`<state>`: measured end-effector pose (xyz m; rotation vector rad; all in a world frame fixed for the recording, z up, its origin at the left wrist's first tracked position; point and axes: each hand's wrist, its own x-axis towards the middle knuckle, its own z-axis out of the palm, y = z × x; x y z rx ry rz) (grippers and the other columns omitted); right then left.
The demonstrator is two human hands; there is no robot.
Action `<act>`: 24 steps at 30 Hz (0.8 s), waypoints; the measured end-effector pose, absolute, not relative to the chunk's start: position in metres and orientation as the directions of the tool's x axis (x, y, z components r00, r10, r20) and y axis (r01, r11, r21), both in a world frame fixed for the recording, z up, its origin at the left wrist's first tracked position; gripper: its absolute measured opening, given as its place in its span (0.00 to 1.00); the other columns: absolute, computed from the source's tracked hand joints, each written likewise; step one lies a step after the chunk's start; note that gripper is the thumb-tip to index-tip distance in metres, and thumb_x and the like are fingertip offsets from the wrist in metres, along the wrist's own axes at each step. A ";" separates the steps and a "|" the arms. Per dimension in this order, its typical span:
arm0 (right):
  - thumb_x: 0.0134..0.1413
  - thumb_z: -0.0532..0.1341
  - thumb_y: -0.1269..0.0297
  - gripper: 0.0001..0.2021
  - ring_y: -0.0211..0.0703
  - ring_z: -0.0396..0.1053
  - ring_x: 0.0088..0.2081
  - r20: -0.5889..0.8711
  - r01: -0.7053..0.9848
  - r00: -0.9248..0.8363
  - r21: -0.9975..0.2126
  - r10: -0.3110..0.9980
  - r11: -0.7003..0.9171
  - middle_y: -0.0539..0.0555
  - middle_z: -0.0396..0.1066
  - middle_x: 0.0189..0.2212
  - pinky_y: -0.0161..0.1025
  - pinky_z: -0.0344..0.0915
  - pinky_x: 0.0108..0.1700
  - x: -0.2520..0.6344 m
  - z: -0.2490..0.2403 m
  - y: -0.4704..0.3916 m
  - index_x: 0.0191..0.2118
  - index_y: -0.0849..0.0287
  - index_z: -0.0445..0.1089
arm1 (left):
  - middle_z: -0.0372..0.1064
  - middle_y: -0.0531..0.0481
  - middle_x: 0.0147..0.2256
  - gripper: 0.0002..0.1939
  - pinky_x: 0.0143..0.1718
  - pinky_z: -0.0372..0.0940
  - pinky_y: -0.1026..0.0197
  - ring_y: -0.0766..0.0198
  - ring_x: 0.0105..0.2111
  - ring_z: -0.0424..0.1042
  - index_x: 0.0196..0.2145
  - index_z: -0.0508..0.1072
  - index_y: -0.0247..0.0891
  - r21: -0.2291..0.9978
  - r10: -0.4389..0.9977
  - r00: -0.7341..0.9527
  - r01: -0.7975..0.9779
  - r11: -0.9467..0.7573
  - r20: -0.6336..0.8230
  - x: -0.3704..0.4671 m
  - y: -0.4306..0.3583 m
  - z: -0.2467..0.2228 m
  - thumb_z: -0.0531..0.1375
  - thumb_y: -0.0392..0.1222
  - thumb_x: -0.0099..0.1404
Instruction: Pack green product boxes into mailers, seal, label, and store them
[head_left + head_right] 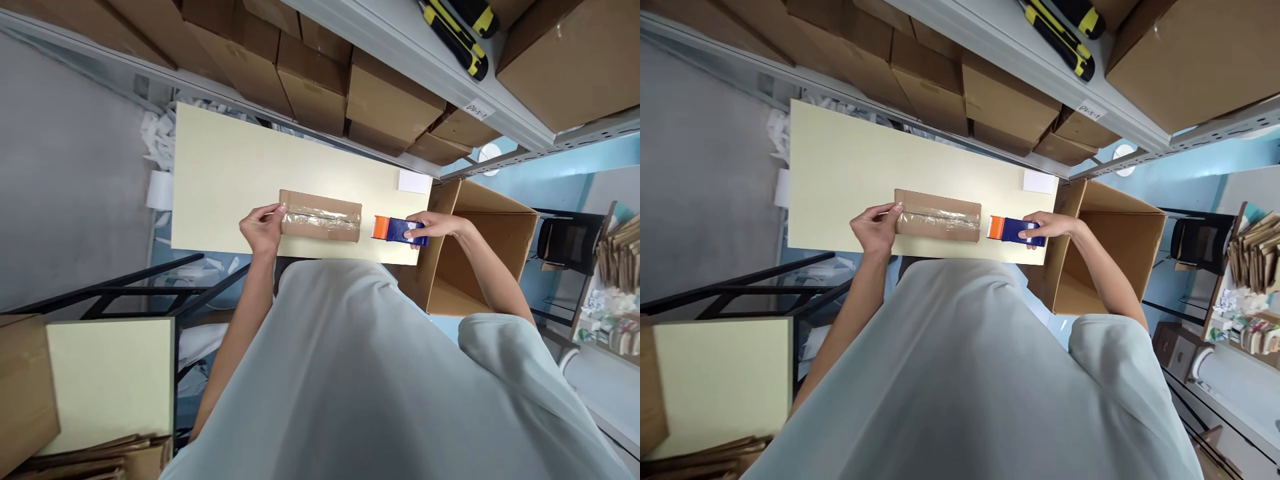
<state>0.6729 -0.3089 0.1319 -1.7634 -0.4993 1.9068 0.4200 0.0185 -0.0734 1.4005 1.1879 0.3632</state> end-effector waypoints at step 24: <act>0.73 0.65 0.47 0.20 0.72 0.79 0.57 -0.765 0.378 0.504 -0.223 0.402 -0.899 0.74 0.82 0.54 0.55 0.72 0.56 0.588 0.036 -0.278 0.53 0.61 0.78 | 0.81 0.47 0.38 0.11 0.51 0.74 0.52 0.58 0.39 0.78 0.37 0.82 0.38 0.864 0.836 0.438 0.497 0.083 -0.332 0.421 0.011 -0.082 0.72 0.48 0.63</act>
